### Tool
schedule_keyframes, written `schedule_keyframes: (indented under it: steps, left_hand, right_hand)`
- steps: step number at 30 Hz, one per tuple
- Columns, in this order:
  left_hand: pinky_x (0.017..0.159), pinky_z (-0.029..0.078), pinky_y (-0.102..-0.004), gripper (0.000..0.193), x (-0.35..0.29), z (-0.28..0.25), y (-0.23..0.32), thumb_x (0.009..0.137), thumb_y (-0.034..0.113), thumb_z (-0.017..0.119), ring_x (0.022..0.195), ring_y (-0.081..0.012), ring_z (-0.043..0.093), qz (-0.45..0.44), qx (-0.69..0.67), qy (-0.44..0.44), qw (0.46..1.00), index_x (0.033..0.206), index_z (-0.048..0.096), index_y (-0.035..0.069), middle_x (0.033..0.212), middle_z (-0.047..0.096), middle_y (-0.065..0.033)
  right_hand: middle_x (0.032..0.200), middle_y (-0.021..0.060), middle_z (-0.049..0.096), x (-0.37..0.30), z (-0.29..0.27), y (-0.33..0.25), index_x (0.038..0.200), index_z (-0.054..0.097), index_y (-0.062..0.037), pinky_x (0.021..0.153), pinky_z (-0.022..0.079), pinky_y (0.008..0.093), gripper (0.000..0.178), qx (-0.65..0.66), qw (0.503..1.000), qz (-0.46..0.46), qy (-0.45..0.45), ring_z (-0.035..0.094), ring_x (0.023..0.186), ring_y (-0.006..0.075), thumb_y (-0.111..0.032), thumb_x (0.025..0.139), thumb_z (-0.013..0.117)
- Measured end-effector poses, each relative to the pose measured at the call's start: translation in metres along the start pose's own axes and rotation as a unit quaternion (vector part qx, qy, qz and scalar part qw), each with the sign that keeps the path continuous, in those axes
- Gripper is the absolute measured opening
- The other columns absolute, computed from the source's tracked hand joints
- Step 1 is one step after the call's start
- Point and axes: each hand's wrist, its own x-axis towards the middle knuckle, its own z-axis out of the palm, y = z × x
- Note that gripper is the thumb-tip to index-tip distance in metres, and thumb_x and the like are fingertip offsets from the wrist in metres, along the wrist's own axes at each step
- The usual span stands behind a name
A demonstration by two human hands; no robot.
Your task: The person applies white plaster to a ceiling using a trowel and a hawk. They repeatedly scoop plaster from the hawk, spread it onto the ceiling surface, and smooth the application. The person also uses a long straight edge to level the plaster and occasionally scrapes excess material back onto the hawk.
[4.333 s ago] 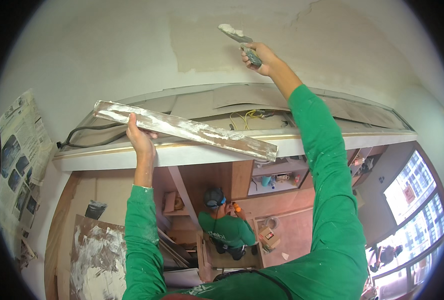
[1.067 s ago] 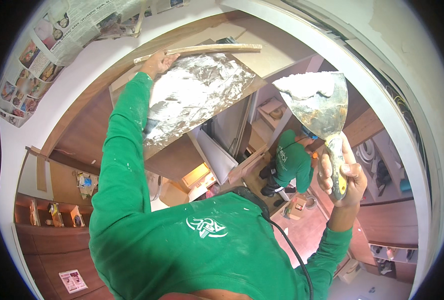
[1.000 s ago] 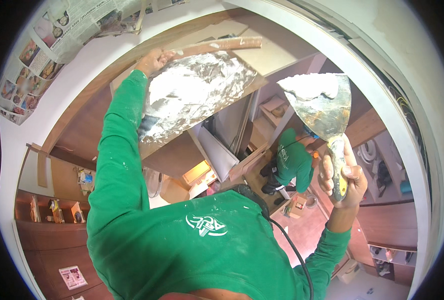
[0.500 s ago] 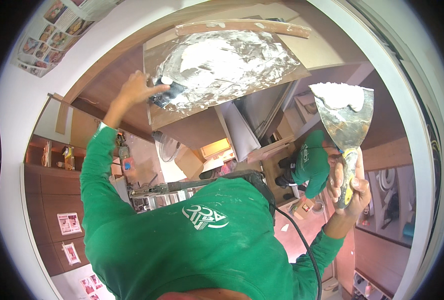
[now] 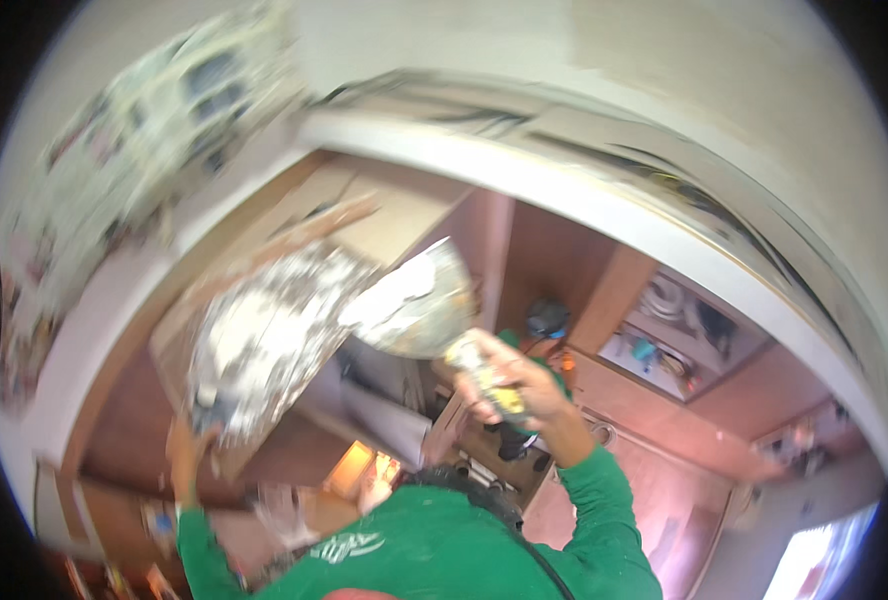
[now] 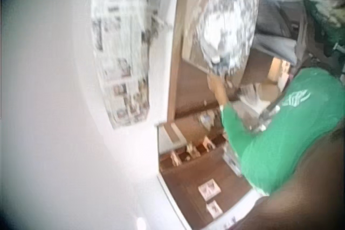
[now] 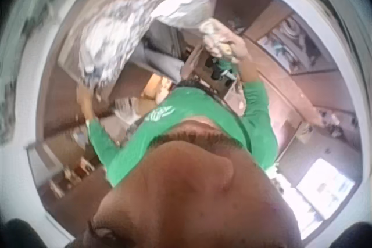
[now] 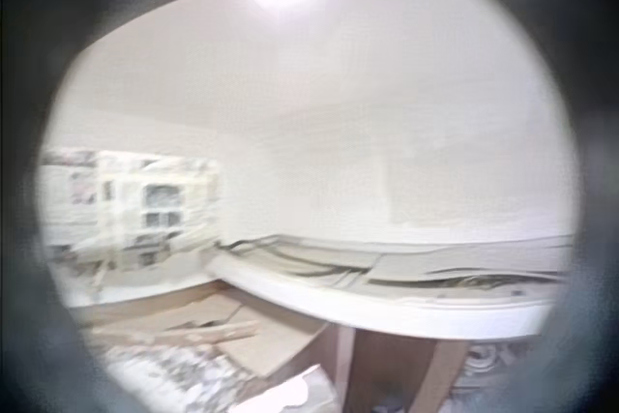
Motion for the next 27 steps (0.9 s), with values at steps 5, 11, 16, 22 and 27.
schedule_keyframes:
  steps: [5,11,16,22,27]
  left_hand:
    - [0.088,0.048,-0.0449,0.07,0.026,0.014,-0.038,0.059,0.035,0.089,0.102,-0.0386,0.061,-0.008,-0.046,0.036,0.998,0.112,0.056,0.002,0.107,0.065,-0.0181]
    - [0.09,0.048,-0.0412,0.044,0.049,-0.014,-0.044,0.088,0.026,0.07,0.109,-0.0257,0.057,-0.079,-0.378,-0.15,0.91,0.124,0.055,0.007,0.123,0.061,-0.0095]
    - [0.112,0.029,-0.047,0.065,0.049,0.002,-0.06,0.089,0.028,0.051,0.133,-0.0432,0.04,0.285,-0.436,-0.011,0.853,0.141,0.039,-0.009,0.143,0.039,-0.0315]
    - [0.1,0.045,-0.0467,0.042,0.029,0.012,0.046,0.095,0.027,0.062,0.115,-0.0265,0.057,-0.018,-0.831,-0.222,0.509,0.129,0.052,0.004,0.127,0.06,-0.0081]
    - [0.107,0.042,-0.0438,0.036,0.016,0.025,0.169,0.097,0.016,0.056,0.116,-0.0263,0.058,-0.055,-0.845,-0.283,0.45,0.128,0.052,-0.002,0.125,0.061,-0.0135]
  right_hand:
    - [0.089,0.0118,0.055,0.004,-0.019,0.012,0.138,0.031,-0.0037,0.052,0.048,0.0234,0.061,0.032,0.999,-0.021,-0.017,0.055,0.065,0.0135,-0.016,0.084,0.056]
    - [0.091,0.0092,0.053,-0.014,-0.016,0.007,0.145,0.025,-0.0053,0.054,0.049,0.0254,0.062,0.043,0.998,-0.032,-0.016,0.054,0.068,0.0131,-0.013,0.088,0.049]
    - [0.094,0.0094,0.052,-0.016,-0.012,0.005,0.149,0.021,-0.0051,0.054,0.049,0.0239,0.066,-0.002,0.999,-0.044,0.006,0.055,0.073,0.0123,-0.011,0.088,0.047]
    - [0.098,0.0108,0.053,0.002,0.001,-0.002,0.146,0.021,-0.0002,0.05,0.048,0.0219,0.065,-0.112,0.993,-0.047,0.006,0.053,0.067,0.0111,-0.009,0.089,0.051]
    - [0.109,0.0096,0.058,0.016,0.041,-0.024,0.142,0.042,-0.0013,0.08,0.045,0.0275,0.047,-0.486,0.865,-0.094,0.073,0.055,0.089,0.0141,-0.019,0.099,0.05]
